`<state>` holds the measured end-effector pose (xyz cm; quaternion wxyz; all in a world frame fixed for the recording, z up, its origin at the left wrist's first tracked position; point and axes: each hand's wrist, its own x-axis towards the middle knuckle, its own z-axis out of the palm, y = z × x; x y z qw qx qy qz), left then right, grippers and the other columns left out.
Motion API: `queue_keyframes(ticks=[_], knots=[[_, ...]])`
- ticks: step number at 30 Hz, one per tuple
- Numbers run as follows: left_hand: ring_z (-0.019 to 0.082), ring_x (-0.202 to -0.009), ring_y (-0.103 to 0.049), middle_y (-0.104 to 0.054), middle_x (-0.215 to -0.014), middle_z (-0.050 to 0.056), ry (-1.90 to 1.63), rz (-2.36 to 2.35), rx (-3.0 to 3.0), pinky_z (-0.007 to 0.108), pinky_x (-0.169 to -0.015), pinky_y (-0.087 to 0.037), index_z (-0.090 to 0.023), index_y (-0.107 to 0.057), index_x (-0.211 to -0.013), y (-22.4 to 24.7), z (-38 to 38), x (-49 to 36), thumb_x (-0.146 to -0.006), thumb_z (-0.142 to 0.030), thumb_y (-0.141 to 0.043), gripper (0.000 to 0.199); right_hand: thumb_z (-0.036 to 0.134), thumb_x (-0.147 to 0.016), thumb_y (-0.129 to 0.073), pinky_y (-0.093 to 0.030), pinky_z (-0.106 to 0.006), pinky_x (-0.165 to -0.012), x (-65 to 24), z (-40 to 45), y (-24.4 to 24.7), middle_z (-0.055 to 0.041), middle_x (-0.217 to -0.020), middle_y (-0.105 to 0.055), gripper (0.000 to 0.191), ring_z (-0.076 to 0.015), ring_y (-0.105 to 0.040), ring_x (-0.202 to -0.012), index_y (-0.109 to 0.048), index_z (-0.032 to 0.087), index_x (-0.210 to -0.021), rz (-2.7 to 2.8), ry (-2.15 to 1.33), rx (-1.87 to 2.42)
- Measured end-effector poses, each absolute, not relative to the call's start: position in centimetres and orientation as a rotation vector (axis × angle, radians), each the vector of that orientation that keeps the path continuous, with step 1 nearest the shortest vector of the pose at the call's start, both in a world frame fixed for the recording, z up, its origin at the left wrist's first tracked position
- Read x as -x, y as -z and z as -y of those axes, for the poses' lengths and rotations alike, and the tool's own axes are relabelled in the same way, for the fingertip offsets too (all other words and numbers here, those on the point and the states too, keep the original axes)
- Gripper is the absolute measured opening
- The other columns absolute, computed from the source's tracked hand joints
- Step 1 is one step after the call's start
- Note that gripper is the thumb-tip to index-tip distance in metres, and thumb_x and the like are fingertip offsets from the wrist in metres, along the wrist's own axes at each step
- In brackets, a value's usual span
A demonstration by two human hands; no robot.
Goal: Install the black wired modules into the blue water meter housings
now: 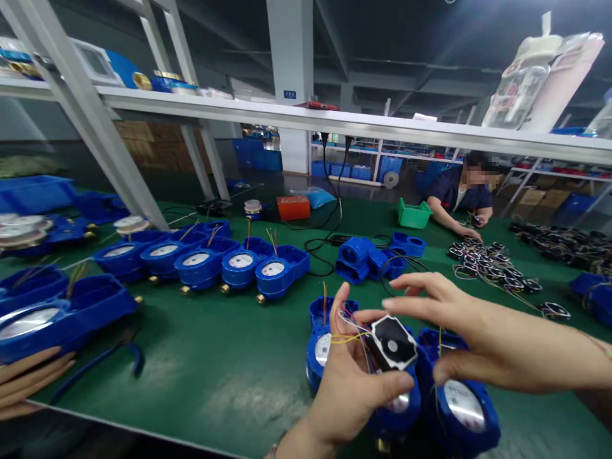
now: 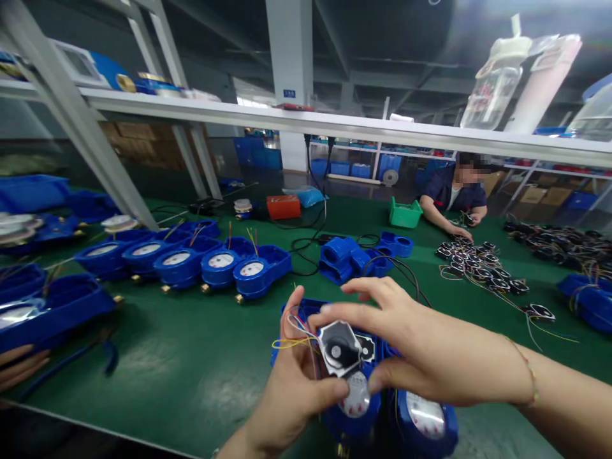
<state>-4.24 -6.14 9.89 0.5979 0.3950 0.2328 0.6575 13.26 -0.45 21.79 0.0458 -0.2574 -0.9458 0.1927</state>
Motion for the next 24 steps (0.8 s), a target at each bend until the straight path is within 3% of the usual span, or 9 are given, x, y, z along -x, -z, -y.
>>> queue_keyframes(ticks=[2,4,9,12,15,19,21,24], knots=[[0.018,-0.101,-0.06,-0.052,-0.115,0.002,-1.698,-0.747,-0.923,0.036,-0.091,-0.046,-0.041,-0.012,-0.136,-9.8,6.4,3.6,-0.059,-0.013,-0.083,0.108,0.036,-0.077,-0.07,-0.044,-0.035,-0.093,-12.8,0.9,-20.9,-0.0045,-0.127,-0.047,0.069,-0.0205,-0.049,-0.112,-0.034,0.031,-0.136,2.607,-0.824,1.09],[0.017,-0.103,-0.059,-0.05,-0.117,0.001,-1.787,-0.849,-0.94,0.034,-0.092,-0.046,-0.04,-0.016,-0.132,-9.6,6.5,2.9,-0.061,-0.015,-0.083,0.101,0.039,-0.073,-0.072,-0.046,-0.034,-0.088,-11.8,1.3,-20.1,-0.0029,-0.114,-0.057,0.061,-0.0195,-0.055,-0.1,-0.045,0.027,-0.126,2.473,-0.886,1.228],[0.017,-0.102,-0.06,-0.048,-0.12,0.003,-1.747,-1.053,-1.13,0.034,-0.09,-0.048,-0.035,-0.022,-0.123,-9.4,6.5,3.2,-0.067,-0.02,-0.079,0.081,0.027,-0.075,-0.064,-0.046,-0.034,-0.077,-9.2,1.6,-19.4,-0.0008,-0.095,-0.061,0.032,-0.0187,-0.057,-0.086,-0.059,0.024,-0.106,2.598,-0.589,1.207],[0.02,-0.104,-0.057,-0.053,-0.115,0.005,-1.646,-1.09,-1.211,0.033,-0.089,-0.047,-0.024,-0.047,-0.105,-9.8,6.3,5.6,-0.066,-0.026,-0.08,0.051,0.025,-0.077,-0.061,-0.047,-0.032,-0.073,-8.5,0.4,-19.2,-0.0019,-0.089,-0.06,0.027,-0.0177,-0.057,-0.08,-0.061,0.02,-0.103,2.669,-0.466,1.123],[0.019,-0.103,-0.054,-0.056,-0.109,0.005,-1.579,-1.194,-1.233,0.03,-0.09,-0.042,-0.018,-0.059,-0.082,-10.2,6.0,8.6,-0.078,-0.032,-0.07,0.019,0.026,-0.079,-0.06,-0.047,-0.033,-0.076,-8.0,-1.4,-18.5,-0.0046,-0.093,-0.059,0.034,-0.019,-0.056,-0.083,-0.059,0.016,-0.112,2.696,-0.394,1.056],[0.016,-0.086,-0.057,-0.059,-0.086,0.005,-1.447,-1.212,-1.18,0.027,-0.076,-0.045,-0.016,-0.057,-0.078,-10.4,5.2,11.1,-0.091,-0.042,-0.049,0.03,0.03,-0.083,-0.058,-0.046,-0.038,-0.079,-7.2,-3.6,-17.2,-0.0089,-0.098,-0.057,0.049,-0.0218,-0.055,-0.085,-0.05,0.01,-0.127,2.717,-0.336,0.996],[0.012,-0.065,-0.054,-0.048,-0.065,-0.002,-1.39,-1.191,-1.136,0.026,-0.065,-0.046,-0.018,-0.048,-0.075,-10.4,4.9,11.7,-0.094,-0.046,-0.038,0.036,0.031,-0.084,-0.058,-0.047,-0.037,-0.079,-6.7,-4.5,-16.5,-0.0088,-0.096,-0.056,0.048,-0.0213,-0.056,-0.083,-0.051,0.009,-0.126,2.735,-0.336,0.958],[0.007,-0.038,-0.021,-0.02,-0.051,-0.011,-1.269,-1.221,-1.121,0.019,-0.04,-0.03,-0.021,-0.041,-0.079,-10.3,4.6,12.7,-0.095,-0.048,-0.031,0.033,0.03,-0.085,-0.058,-0.047,-0.037,-0.081,-5.9,-5.7,-15.4,-0.0093,-0.097,-0.056,0.042,-0.0211,-0.056,-0.084,-0.055,0.01,-0.121,2.739,-0.344,0.92]])
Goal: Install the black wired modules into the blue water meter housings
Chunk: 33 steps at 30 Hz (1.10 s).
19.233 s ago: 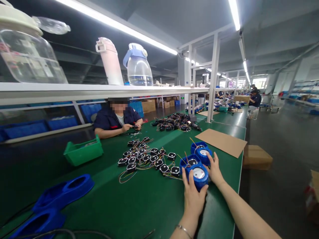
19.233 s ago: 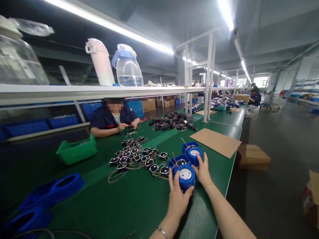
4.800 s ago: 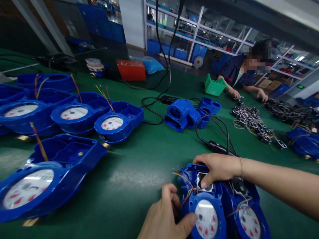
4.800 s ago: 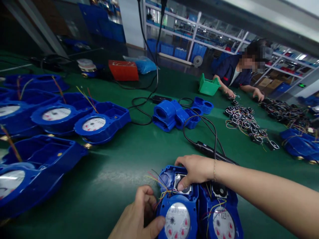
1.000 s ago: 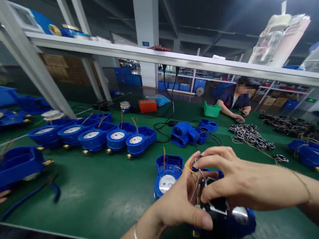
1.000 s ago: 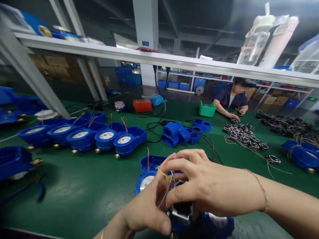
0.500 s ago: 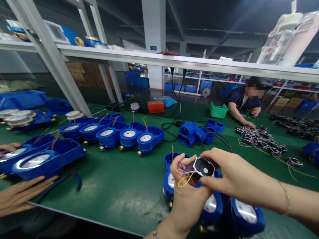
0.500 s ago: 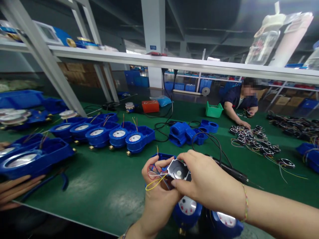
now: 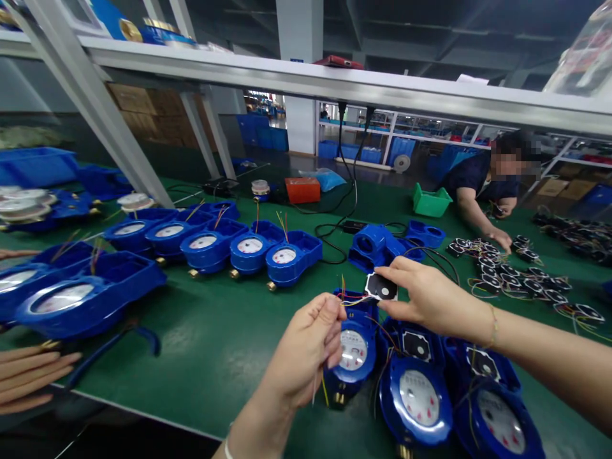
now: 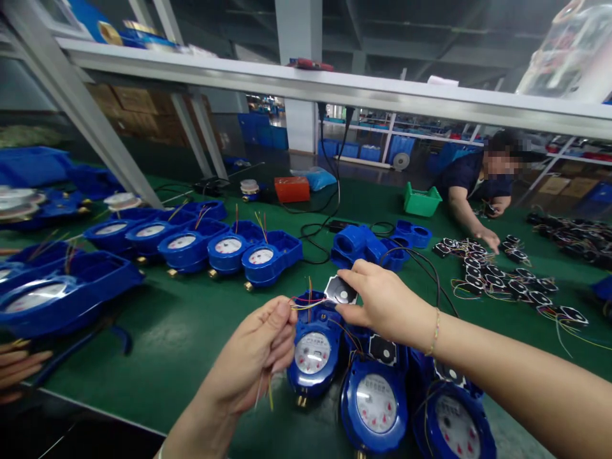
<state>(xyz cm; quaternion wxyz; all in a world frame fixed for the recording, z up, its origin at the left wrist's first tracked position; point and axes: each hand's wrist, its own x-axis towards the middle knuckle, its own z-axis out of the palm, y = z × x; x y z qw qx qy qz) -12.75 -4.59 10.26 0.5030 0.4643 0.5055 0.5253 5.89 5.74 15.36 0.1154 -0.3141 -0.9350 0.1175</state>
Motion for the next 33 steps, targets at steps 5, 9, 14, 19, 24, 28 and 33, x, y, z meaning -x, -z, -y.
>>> queue_keyframes(ticks=[5,9,14,19,24,28,33], knots=[[0.011,-0.064,-0.048,-0.052,-0.068,-0.003,-1.161,-1.424,-1.359,0.022,-0.06,-0.036,-0.019,-0.057,-0.083,-10.0,5.2,15.2,-0.093,-0.044,-0.044,0.029,0.026,-0.083,-0.059,-0.047,-0.036,-0.085,-4.2,-7.2,-13.2,-0.0112,-0.104,-0.056,0.041,-0.0211,-0.055,-0.091,-0.054,0.01,-0.121,2.72,-0.428,0.894],[0.014,-0.076,-0.053,-0.059,-0.08,-0.002,-1.034,-1.505,-1.537,0.025,-0.068,-0.034,-0.022,-0.059,-0.081,-9.4,6.3,16.0,-0.093,-0.037,-0.046,0.023,0.026,-0.078,-0.063,-0.047,-0.033,-0.083,-3.4,-7.1,-11.4,-0.0084,-0.099,-0.058,0.04,-0.0203,-0.056,-0.09,-0.058,0.013,-0.116,2.747,-0.585,0.906],[0.013,-0.076,-0.054,-0.058,-0.082,-0.003,-0.786,-1.481,-1.727,0.026,-0.067,-0.033,-0.023,-0.055,-0.084,-8.1,6.8,16.1,-0.097,-0.035,-0.036,0.026,0.027,-0.076,-0.065,-0.047,-0.031,-0.081,-3.2,-7.0,-10.4,-0.0054,-0.094,-0.061,0.037,-0.0187,-0.059,-0.085,-0.061,0.017,-0.111,2.761,-0.777,0.972],[0.013,-0.074,-0.054,-0.057,-0.078,-0.003,-0.852,-1.45,-1.751,0.025,-0.065,-0.034,-0.021,-0.051,-0.08,-6.7,6.3,16.3,-0.097,-0.033,-0.035,0.026,0.033,-0.079,-0.064,-0.046,-0.032,-0.082,-2.6,-7.4,-10.7,-0.0049,-0.094,-0.06,0.035,-0.0189,-0.059,-0.086,-0.063,0.019,-0.111,2.766,-0.883,1.024],[0.013,-0.074,-0.054,-0.056,-0.078,-0.001,-0.959,-1.436,-1.72,0.025,-0.066,-0.036,-0.02,-0.052,-0.081,-5.1,6.2,16.1,-0.097,-0.031,-0.035,0.025,0.033,-0.079,-0.064,-0.046,-0.033,-0.082,-2.7,-7.6,-10.8,-0.0044,-0.095,-0.06,0.036,-0.0191,-0.058,-0.086,-0.062,0.02,-0.112,2.767,-0.931,1.066],[0.013,-0.071,-0.054,-0.055,-0.075,0.0,-1.083,-1.446,-1.715,0.025,-0.064,-0.038,-0.02,-0.054,-0.083,-3.7,6.0,16.2,-0.096,-0.029,-0.035,0.024,0.034,-0.079,-0.066,-0.046,-0.032,-0.081,-2.9,-8.0,-11.0,-0.0033,-0.096,-0.06,0.035,-0.0183,-0.058,-0.086,-0.063,0.021,-0.11,2.763,-0.968,1.088],[0.013,-0.064,-0.053,-0.053,-0.07,0.0,-1.266,-1.424,-1.743,0.025,-0.06,-0.039,-0.02,-0.053,-0.085,-1.7,5.5,16.2,-0.095,-0.026,-0.037,0.021,0.035,-0.079,-0.066,-0.047,-0.031,-0.08,-2.5,-8.2,-11.1,-0.0036,-0.096,-0.06,0.035,-0.0179,-0.058,-0.086,-0.063,0.02,-0.11,2.78,-0.985,1.084]])
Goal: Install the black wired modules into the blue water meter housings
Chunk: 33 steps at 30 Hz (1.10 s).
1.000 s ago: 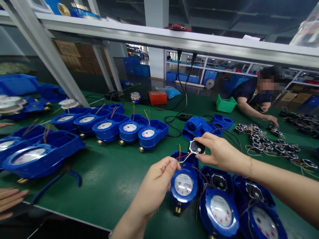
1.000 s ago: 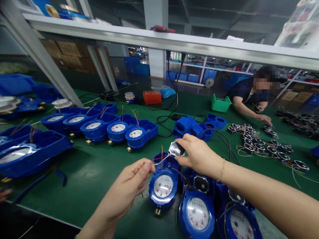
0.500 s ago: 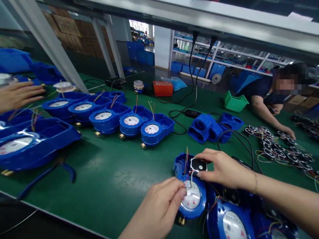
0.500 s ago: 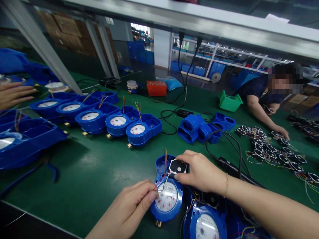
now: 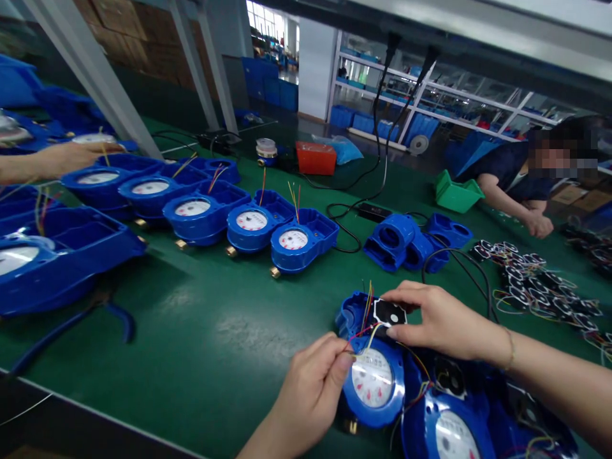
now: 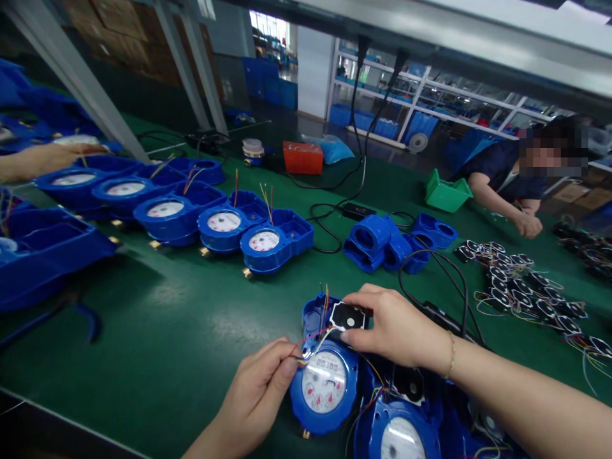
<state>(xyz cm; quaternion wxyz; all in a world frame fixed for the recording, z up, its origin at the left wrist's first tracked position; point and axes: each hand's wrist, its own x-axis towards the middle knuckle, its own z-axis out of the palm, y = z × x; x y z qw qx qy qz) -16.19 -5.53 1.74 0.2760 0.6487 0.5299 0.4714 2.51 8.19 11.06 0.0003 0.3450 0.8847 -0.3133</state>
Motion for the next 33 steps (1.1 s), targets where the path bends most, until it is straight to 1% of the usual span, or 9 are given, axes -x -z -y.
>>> queue_keyframes(ticks=[2,6,10,17,22,25,27,30,33], knots=[[0.013,-0.062,-0.052,-0.052,-0.068,0.0,-1.33,-1.408,-1.773,0.025,-0.058,-0.038,-0.019,-0.054,-0.085,-1.0,5.3,16.1,-0.094,-0.024,-0.038,0.019,0.035,-0.079,-0.066,-0.047,-0.032,-0.081,-2.5,-8.1,-10.8,-0.0043,-0.097,-0.06,0.036,-0.0185,-0.058,-0.087,-0.062,0.02,-0.111,-2.779,0.965,-1.078],[0.014,-0.062,-0.051,-0.052,-0.065,0.002,-1.383,-1.362,-1.86,0.026,-0.059,-0.038,-0.018,-0.057,-0.083,-0.1,5.2,15.9,-0.091,-0.022,-0.044,0.016,0.029,-0.079,-0.065,-0.044,-0.036,-0.088,-2.5,-7.8,-10.1,-0.0061,-0.102,-0.058,0.038,-0.0207,-0.056,-0.094,-0.059,0.019,-0.115,-2.791,0.903,-1.08],[0.015,-0.062,-0.051,-0.055,-0.066,0.002,-1.39,-1.305,-1.931,0.028,-0.06,-0.038,-0.019,-0.06,-0.091,0.3,5.4,16.1,-0.087,-0.016,-0.048,0.012,0.029,-0.078,-0.066,-0.042,-0.042,-0.09,-2.4,-7.5,-9.8,-0.0079,-0.103,-0.058,0.039,-0.0257,-0.05,-0.102,-0.06,0.019,-0.114,-2.802,0.837,-1.091],[0.015,-0.062,-0.049,-0.054,-0.067,0.003,-1.41,-1.269,-1.951,0.028,-0.059,-0.037,-0.018,-0.058,-0.094,0.6,5.5,16.4,-0.085,-0.012,-0.049,0.014,0.023,-0.084,-0.059,-0.041,-0.042,-0.093,-2.1,-6.7,-9.8,-0.007,-0.106,-0.056,0.034,-0.0224,-0.05,-0.1,-0.056,0.018,-0.117,-2.812,0.81,-1.126],[0.014,-0.061,-0.047,-0.052,-0.066,0.002,-1.476,-1.228,-1.947,0.027,-0.058,-0.036,-0.017,-0.059,-0.094,0.9,5.3,16.3,-0.086,-0.012,-0.048,0.014,0.024,-0.087,-0.056,-0.041,-0.035,-0.095,-2.7,-6.3,-9.4,-0.0033,-0.111,-0.055,0.031,-0.0174,-0.05,-0.103,-0.052,0.022,-0.118,-2.83,0.817,-1.166],[0.014,-0.061,-0.045,-0.05,-0.065,0.001,-1.511,-1.201,-1.951,0.027,-0.057,-0.035,-0.016,-0.059,-0.094,0.9,5.2,16.4,-0.086,-0.012,-0.048,0.014,0.024,-0.087,-0.057,-0.04,-0.034,-0.097,-3.0,-6.2,-8.8,-0.002,-0.113,-0.054,0.032,-0.0161,-0.049,-0.105,-0.051,0.024,-0.118,-2.833,0.821,-1.178],[0.013,-0.061,-0.045,-0.05,-0.066,0.001,-1.511,-1.196,-1.947,0.027,-0.057,-0.035,-0.015,-0.059,-0.094,0.9,5.2,16.4,-0.086,-0.012,-0.048,0.015,0.023,-0.085,-0.059,-0.039,-0.035,-0.096,-3.1,-6.1,-8.5,-0.0015,-0.113,-0.054,0.033,-0.0169,-0.047,-0.105,-0.051,0.025,-0.118,-2.832,0.818,-1.187],[0.013,-0.062,-0.045,-0.05,-0.066,0.001,-1.507,-1.186,-1.945,0.027,-0.056,-0.035,-0.015,-0.059,-0.097,0.9,5.3,16.4,-0.085,-0.011,-0.048,0.016,0.024,-0.083,-0.062,-0.036,-0.041,-0.096,-3.2,-6.1,-8.2,-0.0014,-0.112,-0.052,0.035,-0.0209,-0.043,-0.106,-0.052,0.028,-0.116,-2.824,0.798,-1.218],[0.014,-0.063,-0.045,-0.05,-0.067,0.001,-1.506,-1.179,-1.94,0.028,-0.057,-0.035,-0.015,-0.06,-0.099,1.1,5.3,16.4,-0.084,-0.011,-0.049,0.018,0.029,-0.083,-0.063,-0.033,-0.044,-0.096,-3.2,-6.6,-8.1,-0.0026,-0.114,-0.047,0.028,-0.0233,-0.039,-0.108,-0.056,0.029,-0.11,-2.8,0.797,-1.257]])
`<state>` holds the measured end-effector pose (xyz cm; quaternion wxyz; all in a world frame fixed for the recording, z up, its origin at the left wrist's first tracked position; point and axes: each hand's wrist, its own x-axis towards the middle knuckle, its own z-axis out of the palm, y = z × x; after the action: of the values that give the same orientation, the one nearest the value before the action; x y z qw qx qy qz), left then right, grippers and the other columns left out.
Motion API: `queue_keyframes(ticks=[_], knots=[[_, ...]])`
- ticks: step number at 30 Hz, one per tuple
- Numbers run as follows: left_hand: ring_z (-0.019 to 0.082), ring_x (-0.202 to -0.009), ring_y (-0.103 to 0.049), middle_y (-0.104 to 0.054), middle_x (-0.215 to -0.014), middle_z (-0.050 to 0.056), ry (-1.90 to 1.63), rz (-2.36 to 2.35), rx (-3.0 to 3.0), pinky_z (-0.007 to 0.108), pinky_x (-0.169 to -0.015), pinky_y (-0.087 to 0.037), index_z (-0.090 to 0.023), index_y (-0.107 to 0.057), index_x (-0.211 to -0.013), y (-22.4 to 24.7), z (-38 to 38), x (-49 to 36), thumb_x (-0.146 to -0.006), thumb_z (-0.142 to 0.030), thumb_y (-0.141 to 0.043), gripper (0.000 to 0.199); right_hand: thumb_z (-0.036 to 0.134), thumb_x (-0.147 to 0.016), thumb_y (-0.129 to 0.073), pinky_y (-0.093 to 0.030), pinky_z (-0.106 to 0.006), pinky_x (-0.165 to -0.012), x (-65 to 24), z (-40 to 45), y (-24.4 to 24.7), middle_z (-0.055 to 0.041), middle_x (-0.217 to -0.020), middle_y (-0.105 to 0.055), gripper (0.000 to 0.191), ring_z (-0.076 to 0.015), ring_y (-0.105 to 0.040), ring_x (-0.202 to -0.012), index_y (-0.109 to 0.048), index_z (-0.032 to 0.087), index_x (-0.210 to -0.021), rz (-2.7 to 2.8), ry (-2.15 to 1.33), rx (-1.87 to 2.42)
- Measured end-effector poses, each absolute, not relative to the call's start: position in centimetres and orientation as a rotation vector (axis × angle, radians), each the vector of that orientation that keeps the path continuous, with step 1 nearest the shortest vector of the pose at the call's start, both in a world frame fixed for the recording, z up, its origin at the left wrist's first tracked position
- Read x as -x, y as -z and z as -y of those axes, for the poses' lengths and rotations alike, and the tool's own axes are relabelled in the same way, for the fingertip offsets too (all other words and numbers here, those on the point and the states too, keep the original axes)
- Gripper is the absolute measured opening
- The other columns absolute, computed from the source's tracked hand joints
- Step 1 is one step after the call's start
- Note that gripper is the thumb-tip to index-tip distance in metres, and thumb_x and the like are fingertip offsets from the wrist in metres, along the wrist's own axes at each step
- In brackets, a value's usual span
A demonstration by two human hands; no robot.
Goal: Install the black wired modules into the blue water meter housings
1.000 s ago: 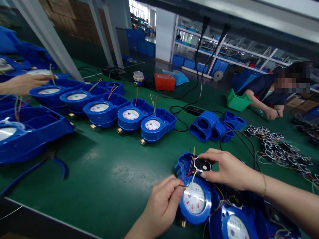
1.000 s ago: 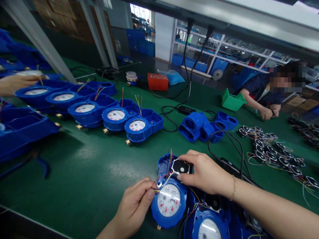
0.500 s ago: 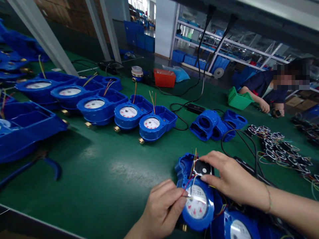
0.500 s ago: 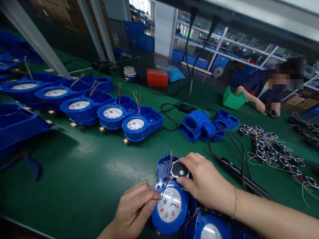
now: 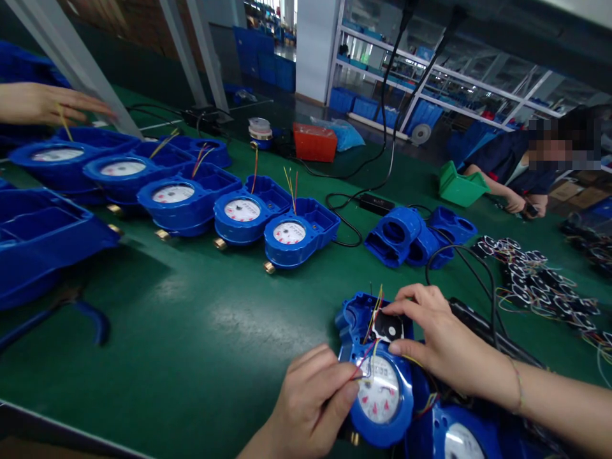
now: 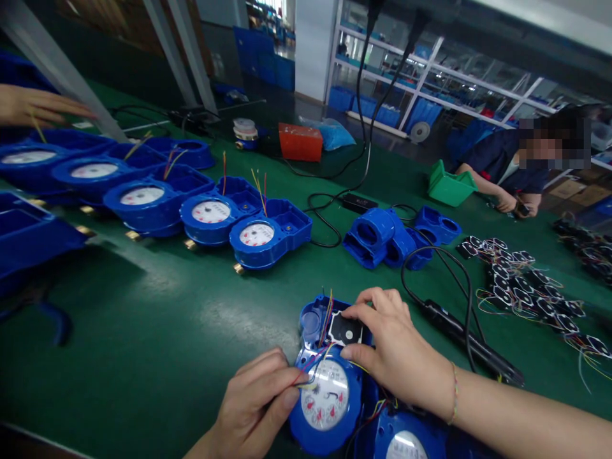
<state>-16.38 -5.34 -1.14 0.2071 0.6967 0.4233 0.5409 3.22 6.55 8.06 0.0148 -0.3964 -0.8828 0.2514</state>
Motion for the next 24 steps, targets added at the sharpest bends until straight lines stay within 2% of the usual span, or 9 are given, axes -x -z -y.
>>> queue_keyframes(ticks=[2,5,8,11,15,17,20,24], knots=[[0.014,-0.064,-0.045,-0.051,-0.07,0.002,-1.514,-1.194,-1.918,0.029,-0.058,-0.036,-0.015,-0.059,-0.101,1.3,5.4,16.4,-0.084,-0.011,-0.05,0.02,0.029,-0.084,-0.061,-0.032,-0.043,-0.098,-3.1,-7.2,-7.8,-0.0047,-0.117,-0.043,0.026,-0.0232,-0.037,-0.11,-0.054,0.025,-0.109,2.716,-0.798,1.281],[0.015,-0.072,-0.047,-0.05,-0.078,0.003,-1.521,-1.237,-1.867,0.031,-0.064,-0.039,-0.017,-0.058,-0.104,1.4,5.5,16.3,-0.083,-0.01,-0.05,0.023,0.028,-0.08,-0.064,-0.033,-0.041,-0.099,-2.4,-8.5,-7.2,-0.0086,-0.118,-0.043,0.041,-0.0236,-0.037,-0.111,-0.046,0.018,-0.115,2.691,-0.868,1.358],[0.021,-0.1,-0.048,-0.045,-0.104,0.008,-1.488,-1.283,-1.788,0.039,-0.084,-0.043,-0.019,-0.059,-0.102,1.4,5.7,16.0,-0.084,-0.012,-0.05,0.021,0.027,-0.07,-0.072,-0.035,-0.042,-0.096,-1.3,-10.0,-6.9,-0.0094,-0.114,-0.048,0.054,-0.0253,-0.042,-0.107,-0.047,0.016,-0.116,2.745,-1.039,1.393],[0.025,-0.126,-0.034,-0.03,-0.128,0.008,-1.414,-1.241,-1.611,0.042,-0.1,-0.039,-0.022,-0.058,-0.098,1.4,5.8,15.6,-0.087,-0.014,-0.047,0.017,0.027,-0.064,-0.077,-0.038,-0.042,-0.092,-0.3,-11.1,-6.9,-0.0089,-0.107,-0.054,0.052,-0.0266,-0.048,-0.102,-0.054,0.015,-0.109,2.779,-1.267,1.419],[0.023,-0.127,-0.028,-0.041,-0.117,0.007,-1.383,-1.224,-1.634,0.034,-0.099,-0.042,-0.024,-0.058,-0.093,1.2,5.7,15.6,-0.088,-0.017,-0.046,0.014,0.027,-0.065,-0.076,-0.044,-0.037,-0.082,0.2,-11.6,-6.7,-0.0061,-0.099,-0.061,0.048,-0.025,-0.056,-0.093,-0.054,0.017,-0.106,2.674,-1.597,1.482],[0.024,-0.127,-0.029,-0.041,-0.114,0.006,-1.392,-1.257,-1.611,0.036,-0.1,-0.041,-0.024,-0.059,-0.091,1.1,5.6,15.5,-0.088,-0.019,-0.047,0.013,0.028,-0.068,-0.074,-0.046,-0.033,-0.076,0.0,-11.5,-6.5,-0.0045,-0.097,-0.063,0.048,-0.0229,-0.058,-0.09,-0.052,0.018,-0.108,2.573,-1.759,1.511],[0.028,-0.129,-0.03,-0.034,-0.123,0.006,-1.465,-1.252,-1.484,0.04,-0.099,-0.044,-0.025,-0.06,-0.093,1.0,5.6,15.1,-0.087,-0.021,-0.048,0.014,0.03,-0.072,-0.071,-0.048,-0.028,-0.071,-0.3,-11.4,-6.0,-0.0036,-0.097,-0.064,0.048,-0.0202,-0.059,-0.087,-0.048,0.019,-0.112,2.437,-1.932,1.527],[0.031,-0.132,-0.027,-0.033,-0.124,0.007,-1.572,-1.238,-1.391,0.041,-0.095,-0.049,-0.025,-0.061,-0.092,1.3,5.5,14.4,-0.087,-0.023,-0.049,0.013,0.029,-0.065,-0.077,-0.047,-0.029,-0.073,-0.3,-11.3,-5.8,-0.0019,-0.093,-0.064,0.053,-0.0208,-0.058,-0.087,-0.049,0.02,-0.109,2.402,-1.929,1.548]])
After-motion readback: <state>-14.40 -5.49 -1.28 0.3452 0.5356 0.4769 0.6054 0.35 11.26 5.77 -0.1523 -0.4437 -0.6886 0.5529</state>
